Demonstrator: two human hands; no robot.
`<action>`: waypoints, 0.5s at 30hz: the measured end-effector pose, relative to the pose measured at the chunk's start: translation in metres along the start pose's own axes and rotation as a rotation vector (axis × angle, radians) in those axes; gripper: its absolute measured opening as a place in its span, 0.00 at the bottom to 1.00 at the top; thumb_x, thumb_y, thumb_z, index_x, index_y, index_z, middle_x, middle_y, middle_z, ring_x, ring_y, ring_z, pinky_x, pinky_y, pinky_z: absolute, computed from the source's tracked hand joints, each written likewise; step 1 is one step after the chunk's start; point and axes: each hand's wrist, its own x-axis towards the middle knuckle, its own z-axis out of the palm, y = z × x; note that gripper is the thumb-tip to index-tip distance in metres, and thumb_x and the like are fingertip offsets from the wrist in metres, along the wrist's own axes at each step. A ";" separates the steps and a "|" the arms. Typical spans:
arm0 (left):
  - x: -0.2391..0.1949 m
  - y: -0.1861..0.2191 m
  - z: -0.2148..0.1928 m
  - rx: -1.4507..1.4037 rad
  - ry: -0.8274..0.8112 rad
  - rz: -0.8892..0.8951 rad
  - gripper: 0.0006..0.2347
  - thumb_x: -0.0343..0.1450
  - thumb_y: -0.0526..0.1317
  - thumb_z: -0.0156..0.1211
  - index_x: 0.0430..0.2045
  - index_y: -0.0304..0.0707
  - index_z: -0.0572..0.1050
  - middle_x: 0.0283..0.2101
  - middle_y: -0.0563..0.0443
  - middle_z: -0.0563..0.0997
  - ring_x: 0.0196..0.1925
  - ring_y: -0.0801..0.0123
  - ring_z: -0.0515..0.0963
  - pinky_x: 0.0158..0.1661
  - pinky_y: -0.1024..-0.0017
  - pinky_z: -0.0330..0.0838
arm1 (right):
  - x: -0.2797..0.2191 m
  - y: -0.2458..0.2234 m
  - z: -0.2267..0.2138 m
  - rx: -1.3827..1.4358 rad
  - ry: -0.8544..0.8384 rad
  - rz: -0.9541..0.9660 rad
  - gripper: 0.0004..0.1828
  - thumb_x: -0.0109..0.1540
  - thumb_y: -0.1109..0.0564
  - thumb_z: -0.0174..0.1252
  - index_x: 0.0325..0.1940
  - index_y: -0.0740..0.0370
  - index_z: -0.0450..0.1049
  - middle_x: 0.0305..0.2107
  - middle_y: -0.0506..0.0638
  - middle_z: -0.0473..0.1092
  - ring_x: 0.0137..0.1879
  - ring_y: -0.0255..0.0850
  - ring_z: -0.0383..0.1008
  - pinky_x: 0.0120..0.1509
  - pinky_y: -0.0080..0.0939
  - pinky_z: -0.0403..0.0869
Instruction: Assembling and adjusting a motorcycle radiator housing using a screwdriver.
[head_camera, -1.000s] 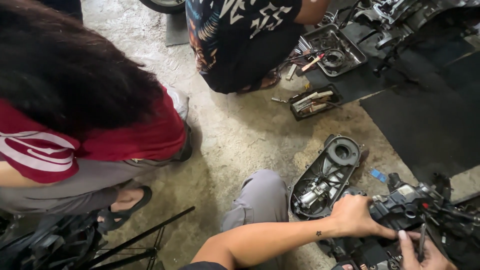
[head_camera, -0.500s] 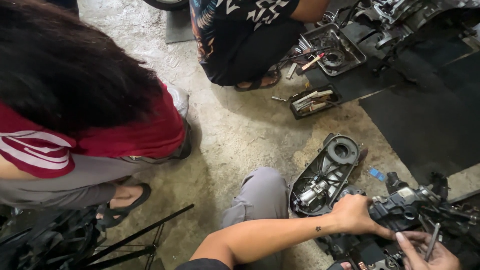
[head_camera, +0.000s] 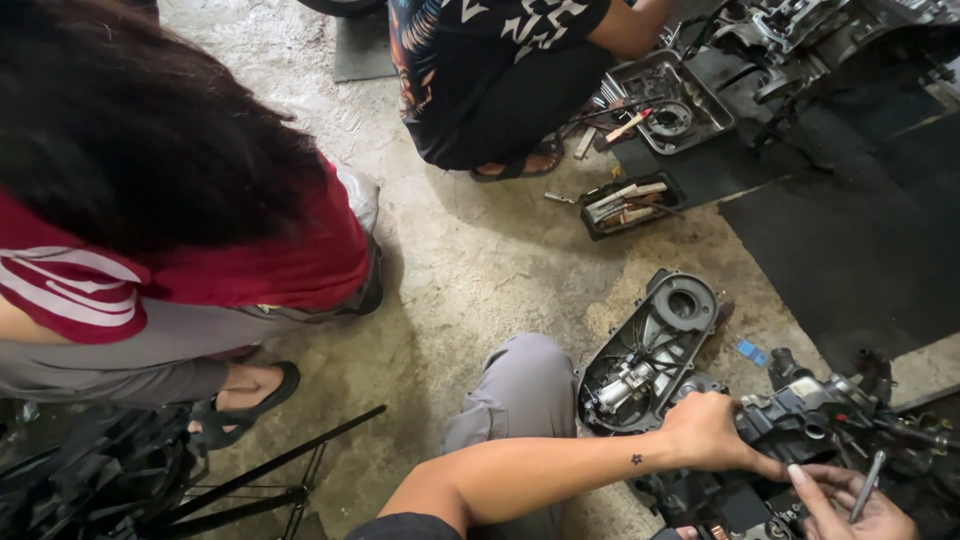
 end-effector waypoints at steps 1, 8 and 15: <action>-0.001 0.001 0.000 0.002 0.014 -0.009 0.32 0.41 0.65 0.55 0.24 0.32 0.70 0.29 0.41 0.78 0.33 0.51 0.78 0.30 0.55 0.69 | 0.003 0.002 -0.001 -0.036 -0.011 -0.009 0.11 0.69 0.56 0.71 0.39 0.68 0.82 0.22 0.58 0.73 0.19 0.42 0.60 0.27 0.42 0.63; -0.014 0.011 -0.010 -0.026 0.080 -0.051 0.40 0.40 0.65 0.54 0.40 0.35 0.78 0.43 0.40 0.83 0.45 0.53 0.83 0.41 0.60 0.75 | 0.030 0.050 -0.004 0.219 -0.090 -0.206 0.09 0.73 0.59 0.63 0.47 0.70 0.77 0.31 0.58 0.76 0.19 0.37 0.59 0.23 0.34 0.60; 0.000 -0.006 -0.008 -0.129 0.162 0.042 0.31 0.45 0.65 0.62 0.31 0.41 0.81 0.32 0.54 0.82 0.37 0.74 0.81 0.39 0.72 0.75 | 0.028 0.041 -0.031 0.097 -0.077 -0.136 0.13 0.75 0.54 0.59 0.47 0.69 0.76 0.25 0.58 0.74 0.18 0.41 0.61 0.23 0.40 0.59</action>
